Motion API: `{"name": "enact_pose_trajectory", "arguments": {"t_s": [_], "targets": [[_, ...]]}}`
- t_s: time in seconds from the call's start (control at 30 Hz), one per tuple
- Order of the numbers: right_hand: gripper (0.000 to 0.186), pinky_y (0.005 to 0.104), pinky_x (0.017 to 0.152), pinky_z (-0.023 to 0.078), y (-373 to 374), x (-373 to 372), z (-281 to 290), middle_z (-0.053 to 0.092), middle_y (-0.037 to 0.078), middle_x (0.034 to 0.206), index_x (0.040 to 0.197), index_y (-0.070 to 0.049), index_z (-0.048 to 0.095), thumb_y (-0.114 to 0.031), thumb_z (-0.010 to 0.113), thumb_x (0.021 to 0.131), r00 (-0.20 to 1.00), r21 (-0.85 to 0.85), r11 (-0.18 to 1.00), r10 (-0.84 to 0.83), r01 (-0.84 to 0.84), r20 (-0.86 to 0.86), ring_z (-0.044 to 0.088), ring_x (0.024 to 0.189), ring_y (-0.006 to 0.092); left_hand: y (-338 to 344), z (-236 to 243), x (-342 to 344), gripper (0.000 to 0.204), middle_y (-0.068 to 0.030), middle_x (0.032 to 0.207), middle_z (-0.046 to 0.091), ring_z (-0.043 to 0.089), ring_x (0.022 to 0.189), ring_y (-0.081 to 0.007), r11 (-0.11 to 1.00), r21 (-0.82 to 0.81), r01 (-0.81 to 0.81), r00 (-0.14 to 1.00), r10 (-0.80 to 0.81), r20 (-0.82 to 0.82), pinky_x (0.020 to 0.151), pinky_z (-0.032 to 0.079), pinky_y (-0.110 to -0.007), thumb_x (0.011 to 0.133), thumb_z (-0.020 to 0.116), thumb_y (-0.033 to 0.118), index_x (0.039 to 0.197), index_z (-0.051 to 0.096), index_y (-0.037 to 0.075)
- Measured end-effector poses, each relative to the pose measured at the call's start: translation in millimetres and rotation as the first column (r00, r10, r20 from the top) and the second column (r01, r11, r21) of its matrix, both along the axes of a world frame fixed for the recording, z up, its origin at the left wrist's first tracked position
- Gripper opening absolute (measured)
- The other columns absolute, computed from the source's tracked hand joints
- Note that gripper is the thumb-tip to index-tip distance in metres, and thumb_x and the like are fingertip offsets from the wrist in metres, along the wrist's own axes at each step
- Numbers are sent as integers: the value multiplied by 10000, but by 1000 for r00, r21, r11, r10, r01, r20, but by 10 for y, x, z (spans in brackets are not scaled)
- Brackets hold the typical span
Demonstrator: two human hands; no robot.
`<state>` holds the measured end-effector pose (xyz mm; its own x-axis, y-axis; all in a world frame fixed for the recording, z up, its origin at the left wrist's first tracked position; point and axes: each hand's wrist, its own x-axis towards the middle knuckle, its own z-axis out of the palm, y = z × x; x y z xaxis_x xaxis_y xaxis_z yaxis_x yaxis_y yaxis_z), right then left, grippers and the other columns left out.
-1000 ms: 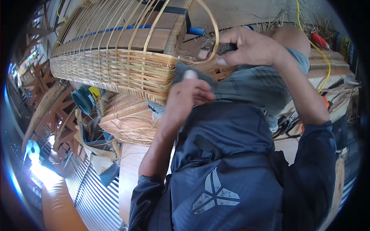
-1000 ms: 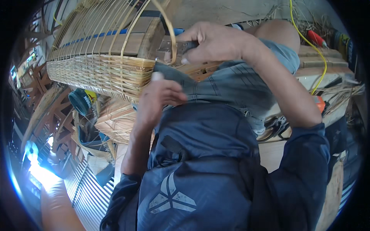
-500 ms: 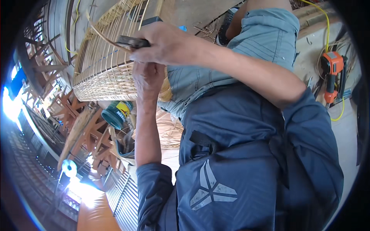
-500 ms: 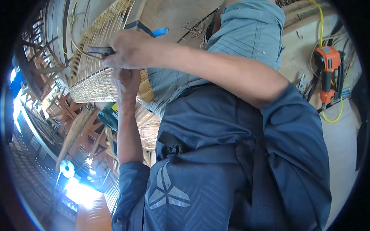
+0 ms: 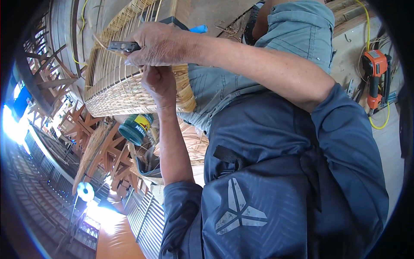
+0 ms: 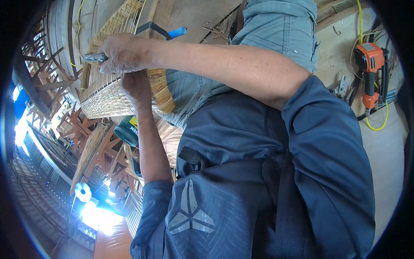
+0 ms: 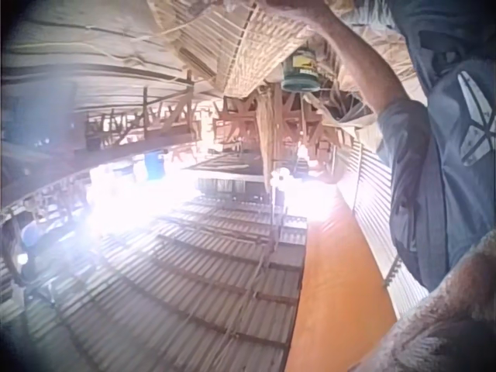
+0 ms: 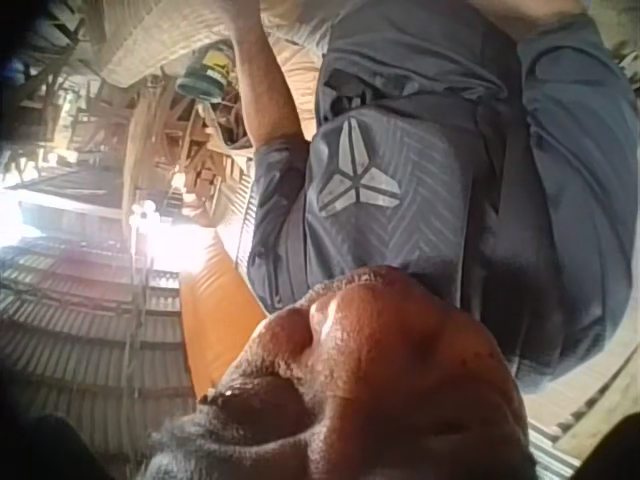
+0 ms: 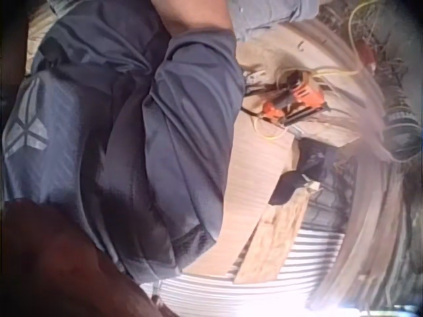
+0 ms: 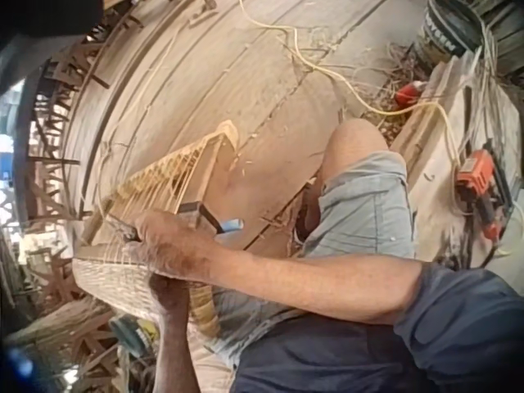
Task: Weaving bamboo strips into a frame and securing them with glue and a pneumatic staple gun.
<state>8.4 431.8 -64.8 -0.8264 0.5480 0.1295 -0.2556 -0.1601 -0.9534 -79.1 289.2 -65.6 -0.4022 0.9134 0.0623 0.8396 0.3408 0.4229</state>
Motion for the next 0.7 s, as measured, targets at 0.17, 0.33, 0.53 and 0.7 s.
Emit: {"name": "enact_pose_trajectory", "arguments": {"t_s": [0.17,0.33,0.53,0.7], "targets": [[236,313,549,433,19,-105,112,553,80,604,835,8,601,-224,633,801,1000,-7,1000,2,-2,-22,528,558,152,-11,33,-31,71,-83,687,575,507,636,-108,973,73,-220,937,190,292,596,416,-241,871,519,4,871,589,-2],[251,272,534,433,112,-114,-5,553,22,600,820,3,619,-245,650,794,998,-146,989,0,-8,-59,527,559,108,163,111,136,154,-152,741,607,543,617,-194,974,18,-227,974,226,29,584,435,-280,919,497,94,952,595,-21],[326,246,507,427,330,160,-102,570,19,672,836,-12,624,-337,633,814,998,-285,957,35,-46,-44,550,586,94,180,198,173,156,-128,782,604,577,696,-223,961,-62,-268,959,273,77,660,459,-297,908,530,115,934,616,-13],[325,227,472,439,799,1363,402,604,3,714,958,-50,578,-369,544,911,799,-423,866,46,268,600,523,496,92,-272,505,162,543,-167,1227,491,492,1109,-306,985,-38,-165,986,165,-16,919,417,-399,842,631,326,1245,466,2]]}}
